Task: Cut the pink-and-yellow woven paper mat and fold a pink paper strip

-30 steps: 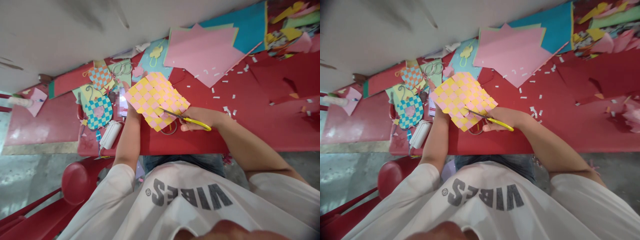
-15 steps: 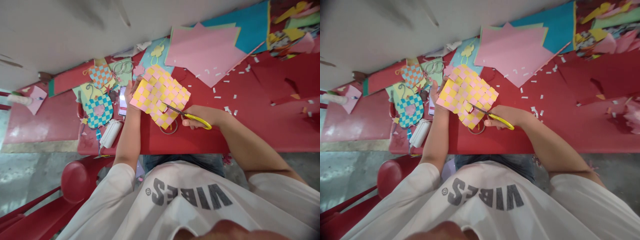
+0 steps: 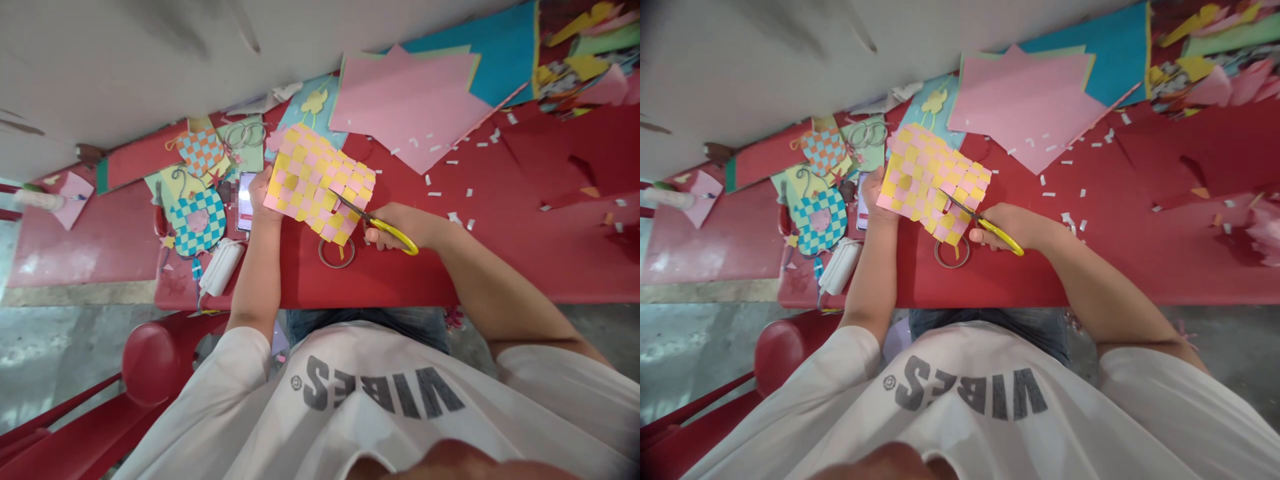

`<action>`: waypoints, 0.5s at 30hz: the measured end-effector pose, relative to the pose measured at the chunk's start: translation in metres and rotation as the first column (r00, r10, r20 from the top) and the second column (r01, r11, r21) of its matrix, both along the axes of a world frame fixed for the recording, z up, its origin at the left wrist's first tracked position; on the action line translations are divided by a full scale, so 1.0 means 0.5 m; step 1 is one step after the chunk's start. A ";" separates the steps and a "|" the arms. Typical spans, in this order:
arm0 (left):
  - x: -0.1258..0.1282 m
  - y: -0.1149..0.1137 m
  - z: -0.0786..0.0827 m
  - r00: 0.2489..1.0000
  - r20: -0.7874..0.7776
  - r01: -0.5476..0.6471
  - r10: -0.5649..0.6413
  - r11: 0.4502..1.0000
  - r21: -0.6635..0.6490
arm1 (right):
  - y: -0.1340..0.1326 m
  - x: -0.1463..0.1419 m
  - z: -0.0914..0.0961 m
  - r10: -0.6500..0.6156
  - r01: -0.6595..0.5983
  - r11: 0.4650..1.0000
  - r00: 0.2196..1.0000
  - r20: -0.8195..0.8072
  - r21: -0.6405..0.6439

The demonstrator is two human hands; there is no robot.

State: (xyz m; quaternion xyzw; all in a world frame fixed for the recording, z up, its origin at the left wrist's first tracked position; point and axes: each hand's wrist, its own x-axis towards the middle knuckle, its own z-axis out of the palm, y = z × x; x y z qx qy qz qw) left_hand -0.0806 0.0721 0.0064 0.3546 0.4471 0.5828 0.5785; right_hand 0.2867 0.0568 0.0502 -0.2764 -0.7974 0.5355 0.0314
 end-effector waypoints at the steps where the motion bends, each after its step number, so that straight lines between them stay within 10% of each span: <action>1: 0.001 -0.001 0.002 1.000 0.011 -0.003 0.004 1.000 -0.016 | -0.001 -0.001 0.002 -0.001 0.001 1.000 1.000 0.000 -0.006; 15: 0.039 0.001 -0.012 0.994 0.103 0.071 -0.047 0.969 -0.237 | -0.013 -0.024 0.017 -0.018 0.013 0.990 0.999 0.034 0.143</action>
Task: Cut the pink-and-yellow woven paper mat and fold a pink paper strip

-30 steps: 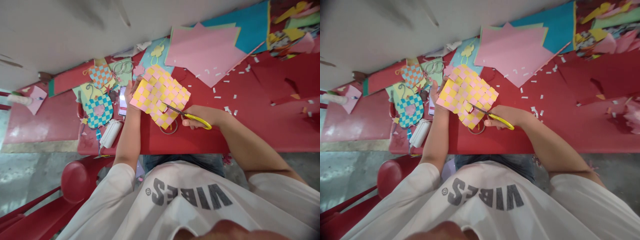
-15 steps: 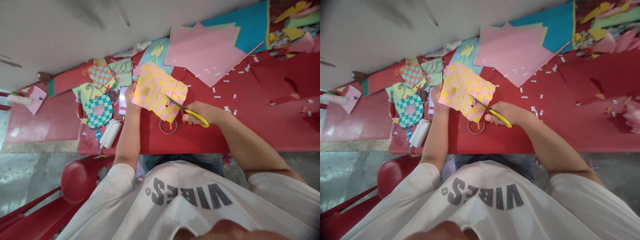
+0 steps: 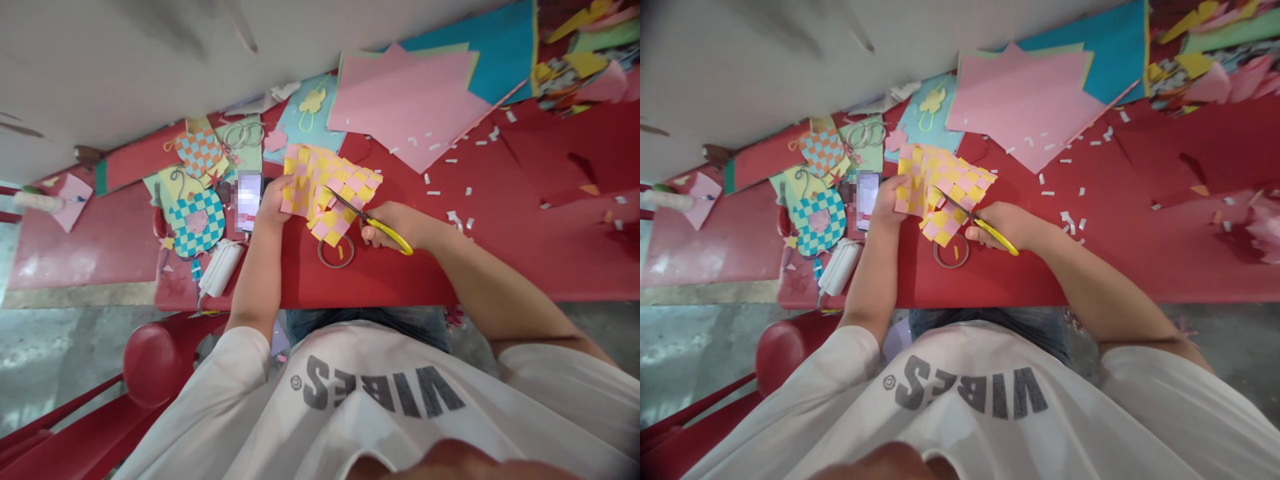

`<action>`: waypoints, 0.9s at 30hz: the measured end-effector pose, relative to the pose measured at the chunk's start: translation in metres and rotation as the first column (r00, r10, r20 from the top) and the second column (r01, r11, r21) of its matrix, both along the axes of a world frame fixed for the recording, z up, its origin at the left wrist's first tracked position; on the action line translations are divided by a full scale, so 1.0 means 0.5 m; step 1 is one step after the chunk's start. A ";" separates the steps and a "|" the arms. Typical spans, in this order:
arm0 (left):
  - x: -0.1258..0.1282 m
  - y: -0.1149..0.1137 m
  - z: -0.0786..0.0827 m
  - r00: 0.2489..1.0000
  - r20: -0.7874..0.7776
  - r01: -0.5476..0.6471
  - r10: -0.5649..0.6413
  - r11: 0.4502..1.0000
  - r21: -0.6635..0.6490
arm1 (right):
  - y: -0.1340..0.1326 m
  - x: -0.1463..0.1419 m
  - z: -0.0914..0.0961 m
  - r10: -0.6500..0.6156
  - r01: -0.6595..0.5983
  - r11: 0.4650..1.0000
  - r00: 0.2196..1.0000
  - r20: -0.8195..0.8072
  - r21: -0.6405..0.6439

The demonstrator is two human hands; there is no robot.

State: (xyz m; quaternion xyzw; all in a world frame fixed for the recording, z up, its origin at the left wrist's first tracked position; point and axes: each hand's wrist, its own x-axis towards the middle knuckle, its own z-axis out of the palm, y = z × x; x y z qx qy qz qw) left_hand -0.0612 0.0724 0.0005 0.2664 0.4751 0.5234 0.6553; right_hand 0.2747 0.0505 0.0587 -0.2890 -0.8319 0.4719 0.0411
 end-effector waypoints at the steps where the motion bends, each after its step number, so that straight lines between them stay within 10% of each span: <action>1: 0.003 0.001 -0.003 1.000 -0.016 -0.021 0.021 1.000 -0.010 | -0.001 0.000 0.002 0.001 -0.001 1.000 1.000 0.004 0.012; 27: -0.006 0.009 -0.037 0.994 -0.107 -0.028 0.034 0.998 0.052 | -0.002 -0.002 0.004 0.051 -0.057 0.982 0.998 0.039 0.180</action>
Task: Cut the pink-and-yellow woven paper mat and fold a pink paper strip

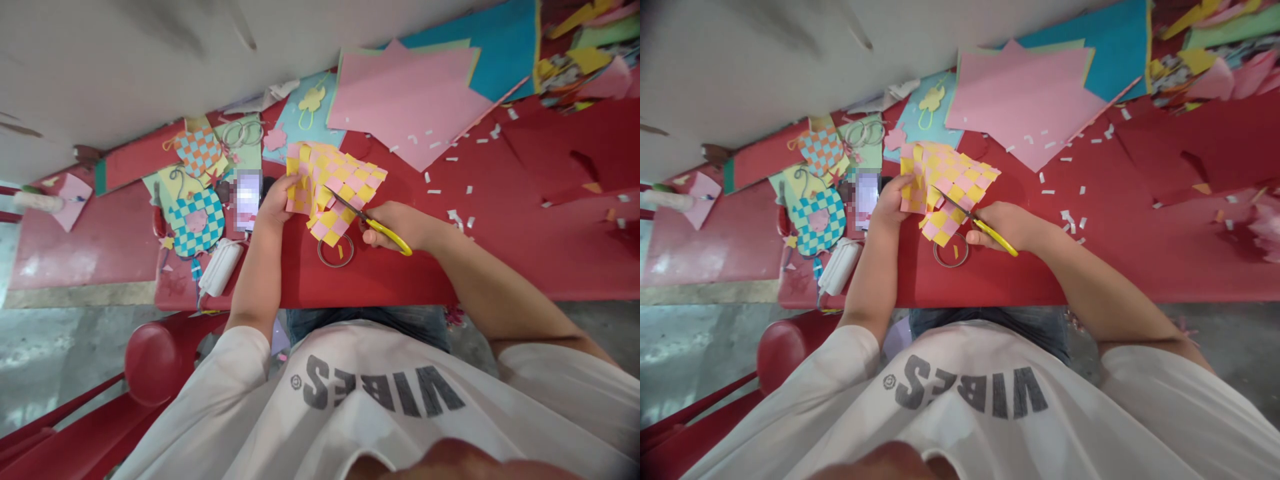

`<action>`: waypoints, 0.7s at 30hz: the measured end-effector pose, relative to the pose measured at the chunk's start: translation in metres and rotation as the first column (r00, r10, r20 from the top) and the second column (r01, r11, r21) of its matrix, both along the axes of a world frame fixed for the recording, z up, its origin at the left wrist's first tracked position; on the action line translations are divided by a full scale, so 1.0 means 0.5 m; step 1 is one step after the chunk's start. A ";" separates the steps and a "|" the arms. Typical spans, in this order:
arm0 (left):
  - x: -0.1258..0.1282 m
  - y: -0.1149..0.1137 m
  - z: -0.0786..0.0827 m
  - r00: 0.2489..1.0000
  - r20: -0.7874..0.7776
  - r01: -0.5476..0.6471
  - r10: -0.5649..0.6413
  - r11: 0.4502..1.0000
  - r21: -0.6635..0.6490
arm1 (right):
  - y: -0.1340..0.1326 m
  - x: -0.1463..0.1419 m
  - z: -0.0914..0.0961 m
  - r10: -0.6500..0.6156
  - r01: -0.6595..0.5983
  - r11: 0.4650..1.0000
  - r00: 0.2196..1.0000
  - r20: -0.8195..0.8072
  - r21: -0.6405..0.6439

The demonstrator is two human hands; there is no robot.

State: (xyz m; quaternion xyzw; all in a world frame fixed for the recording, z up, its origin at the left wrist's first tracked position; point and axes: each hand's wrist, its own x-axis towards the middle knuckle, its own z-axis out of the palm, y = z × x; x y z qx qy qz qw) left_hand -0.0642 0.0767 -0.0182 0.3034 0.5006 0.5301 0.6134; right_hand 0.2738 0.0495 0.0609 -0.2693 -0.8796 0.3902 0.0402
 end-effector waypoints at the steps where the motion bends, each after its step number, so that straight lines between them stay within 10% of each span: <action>1: 0.001 0.000 0.001 1.000 -0.003 -0.002 0.002 1.000 0.002 | 0.000 0.000 0.001 -0.001 0.001 1.000 1.000 -0.001 -0.003; 21: 0.015 0.000 0.010 1.000 -0.002 -0.022 0.022 1.000 0.008 | 0.000 0.000 -0.011 -0.004 0.003 1.000 0.999 -0.039 -0.023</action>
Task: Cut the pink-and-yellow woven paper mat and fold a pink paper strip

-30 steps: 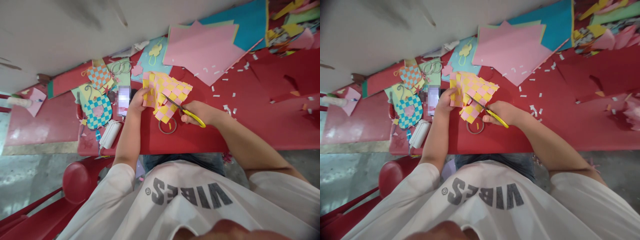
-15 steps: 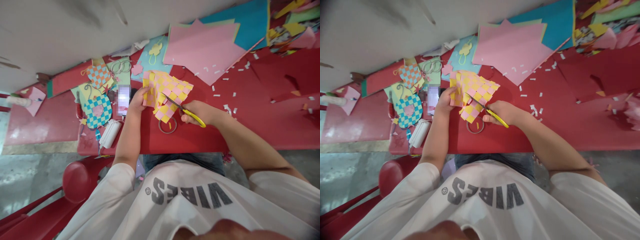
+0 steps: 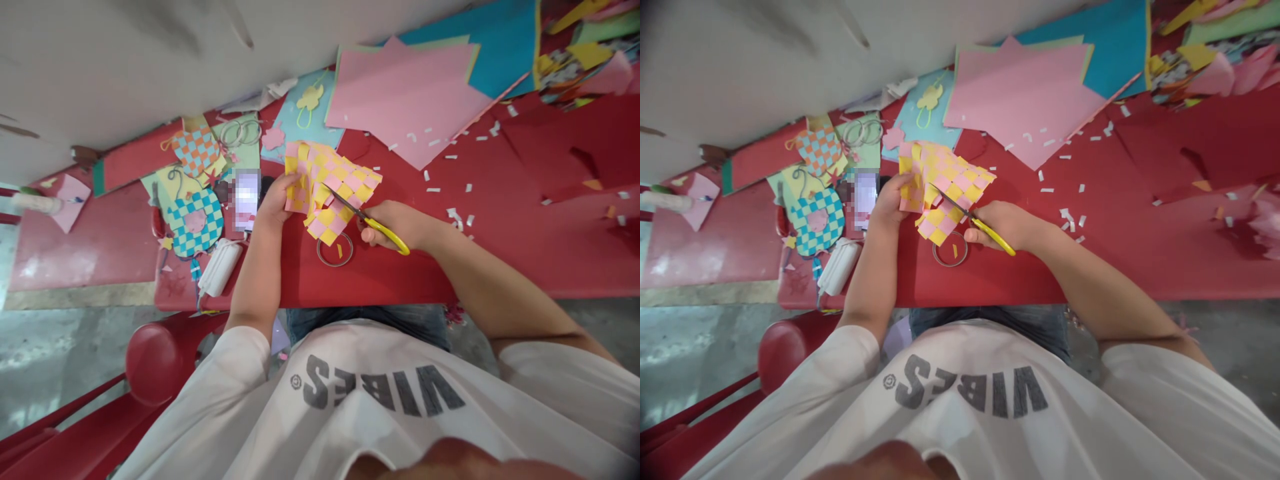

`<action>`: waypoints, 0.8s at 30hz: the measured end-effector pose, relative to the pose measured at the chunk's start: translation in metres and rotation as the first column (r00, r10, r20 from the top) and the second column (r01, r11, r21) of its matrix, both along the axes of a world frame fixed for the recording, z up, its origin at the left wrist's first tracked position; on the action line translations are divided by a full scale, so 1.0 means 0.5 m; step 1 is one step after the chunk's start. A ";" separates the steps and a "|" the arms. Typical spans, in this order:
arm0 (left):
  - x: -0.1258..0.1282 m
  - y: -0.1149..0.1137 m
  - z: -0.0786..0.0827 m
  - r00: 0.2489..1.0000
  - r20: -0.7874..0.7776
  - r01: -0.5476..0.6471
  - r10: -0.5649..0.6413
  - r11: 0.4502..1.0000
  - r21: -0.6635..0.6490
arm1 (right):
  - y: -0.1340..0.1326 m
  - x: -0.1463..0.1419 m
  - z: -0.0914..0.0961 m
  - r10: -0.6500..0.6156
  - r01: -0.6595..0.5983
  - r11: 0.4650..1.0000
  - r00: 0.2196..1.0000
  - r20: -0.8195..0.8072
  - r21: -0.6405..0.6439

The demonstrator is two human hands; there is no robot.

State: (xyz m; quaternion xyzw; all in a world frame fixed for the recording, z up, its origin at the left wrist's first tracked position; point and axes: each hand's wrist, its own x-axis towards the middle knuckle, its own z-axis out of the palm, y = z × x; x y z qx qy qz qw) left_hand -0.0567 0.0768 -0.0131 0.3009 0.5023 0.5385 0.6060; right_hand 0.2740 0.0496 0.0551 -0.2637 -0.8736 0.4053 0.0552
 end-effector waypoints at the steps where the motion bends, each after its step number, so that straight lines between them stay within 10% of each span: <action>1: 0.001 0.000 0.001 1.000 0.000 -0.011 0.011 1.000 -0.005 | 0.000 0.000 0.000 -0.001 0.001 1.000 1.000 0.001 0.001; 24: 0.022 -0.008 0.021 0.999 -0.002 0.046 -0.046 0.999 -0.004 | -0.011 -0.005 0.004 -0.038 0.026 0.995 0.991 0.125 0.097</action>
